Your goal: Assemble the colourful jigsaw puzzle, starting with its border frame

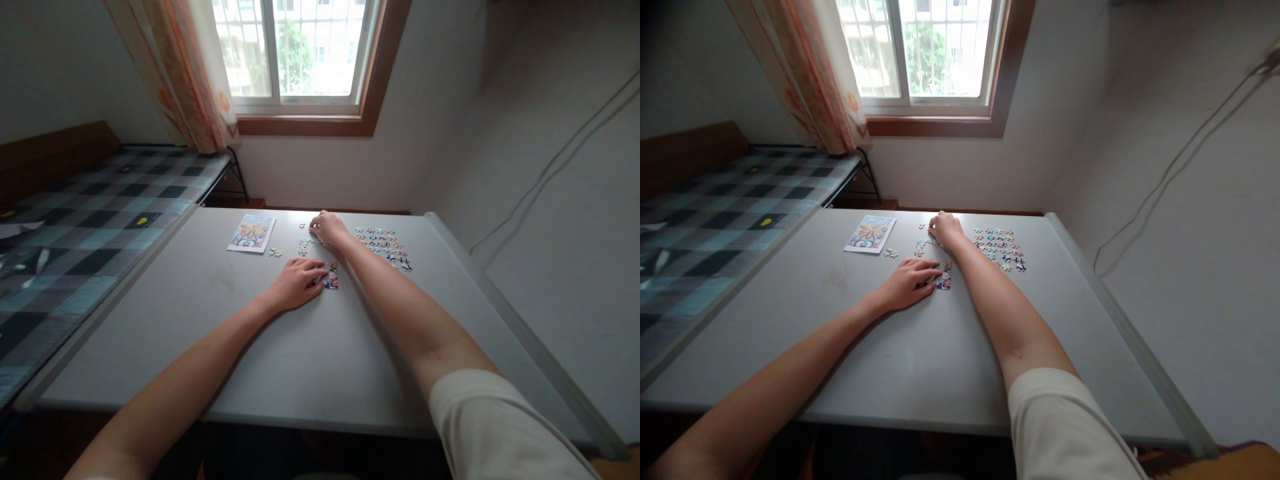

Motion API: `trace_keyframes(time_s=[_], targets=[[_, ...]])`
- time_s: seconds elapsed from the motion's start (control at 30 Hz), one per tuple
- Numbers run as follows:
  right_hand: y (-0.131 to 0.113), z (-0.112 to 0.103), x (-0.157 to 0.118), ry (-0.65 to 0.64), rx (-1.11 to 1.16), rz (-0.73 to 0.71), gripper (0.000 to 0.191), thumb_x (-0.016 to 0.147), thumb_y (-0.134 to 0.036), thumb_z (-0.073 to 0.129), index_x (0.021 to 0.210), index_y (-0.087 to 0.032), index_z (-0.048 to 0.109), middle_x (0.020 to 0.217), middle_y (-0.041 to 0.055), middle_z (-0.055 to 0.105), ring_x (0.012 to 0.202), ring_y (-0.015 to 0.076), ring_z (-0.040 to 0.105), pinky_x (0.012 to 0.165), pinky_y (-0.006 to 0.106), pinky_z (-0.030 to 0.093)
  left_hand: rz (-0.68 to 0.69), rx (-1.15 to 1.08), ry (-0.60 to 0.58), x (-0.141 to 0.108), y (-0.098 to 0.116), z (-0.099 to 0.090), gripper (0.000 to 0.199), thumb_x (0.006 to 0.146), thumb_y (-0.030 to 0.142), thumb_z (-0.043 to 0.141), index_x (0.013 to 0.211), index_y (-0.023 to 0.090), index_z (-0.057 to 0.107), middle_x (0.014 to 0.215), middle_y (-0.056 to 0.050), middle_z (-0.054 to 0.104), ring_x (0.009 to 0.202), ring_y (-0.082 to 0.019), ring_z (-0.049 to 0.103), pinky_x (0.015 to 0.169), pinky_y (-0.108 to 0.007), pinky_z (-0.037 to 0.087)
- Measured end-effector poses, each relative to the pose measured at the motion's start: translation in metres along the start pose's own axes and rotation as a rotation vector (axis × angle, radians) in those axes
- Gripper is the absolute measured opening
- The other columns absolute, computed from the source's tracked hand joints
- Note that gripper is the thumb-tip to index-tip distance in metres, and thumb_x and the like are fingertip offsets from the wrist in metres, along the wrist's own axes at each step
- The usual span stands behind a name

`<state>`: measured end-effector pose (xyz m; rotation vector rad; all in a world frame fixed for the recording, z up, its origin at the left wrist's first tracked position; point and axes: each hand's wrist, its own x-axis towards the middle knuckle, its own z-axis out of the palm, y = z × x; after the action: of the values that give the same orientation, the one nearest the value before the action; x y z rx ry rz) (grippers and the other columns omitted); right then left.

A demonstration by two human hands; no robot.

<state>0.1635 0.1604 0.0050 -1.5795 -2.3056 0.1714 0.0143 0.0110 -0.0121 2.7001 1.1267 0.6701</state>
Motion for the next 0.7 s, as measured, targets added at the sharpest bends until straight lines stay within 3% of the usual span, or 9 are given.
trace_keyframes(time_s=[0.23, 0.43, 0.7], targets=[[0.009, -0.009, -0.001, 0.006, 0.411, 0.200, 0.008, 0.069, -0.013, 0.073, 0.077, -0.014, 0.070, 0.077, 0.0046, 0.068, 0.069, 0.0136, 0.059, 0.066, 0.025, 0.045, 0.009, -0.011, 0.007, 0.000, 0.001, -0.001, 0.029, 0.091, 0.031, 0.052, 0.117, 0.026, 0.065, 0.129, -0.004, 0.060, 0.116, -0.022, 0.054, 0.102, -0.041, 0.037], [0.015, -0.025, -0.034, 0.076, 0.751, 0.153, 0.021, 0.071, -0.020, 0.071, 0.091, -0.013, 0.070, 0.073, 0.0048, 0.068, 0.061, 0.0123, 0.057, 0.058, 0.025, 0.044, 0.015, -0.005, 0.019, -0.001, 0.000, -0.001, 0.030, 0.091, 0.031, 0.051, 0.117, 0.026, 0.065, 0.128, -0.004, 0.060, 0.115, -0.023, 0.055, 0.101, -0.041, 0.038], [0.020, -0.028, -0.094, 0.073, 0.647, 0.129, 0.010, 0.072, -0.018, 0.067, 0.081, -0.016, 0.072, 0.072, 0.0051, 0.071, 0.066, 0.0145, 0.064, 0.066, 0.026, 0.049, 0.033, -0.003, 0.026, -0.002, -0.002, 0.001, 0.030, 0.092, 0.030, 0.050, 0.118, 0.028, 0.065, 0.127, -0.003, 0.060, 0.115, -0.022, 0.055, 0.101, -0.041, 0.039]])
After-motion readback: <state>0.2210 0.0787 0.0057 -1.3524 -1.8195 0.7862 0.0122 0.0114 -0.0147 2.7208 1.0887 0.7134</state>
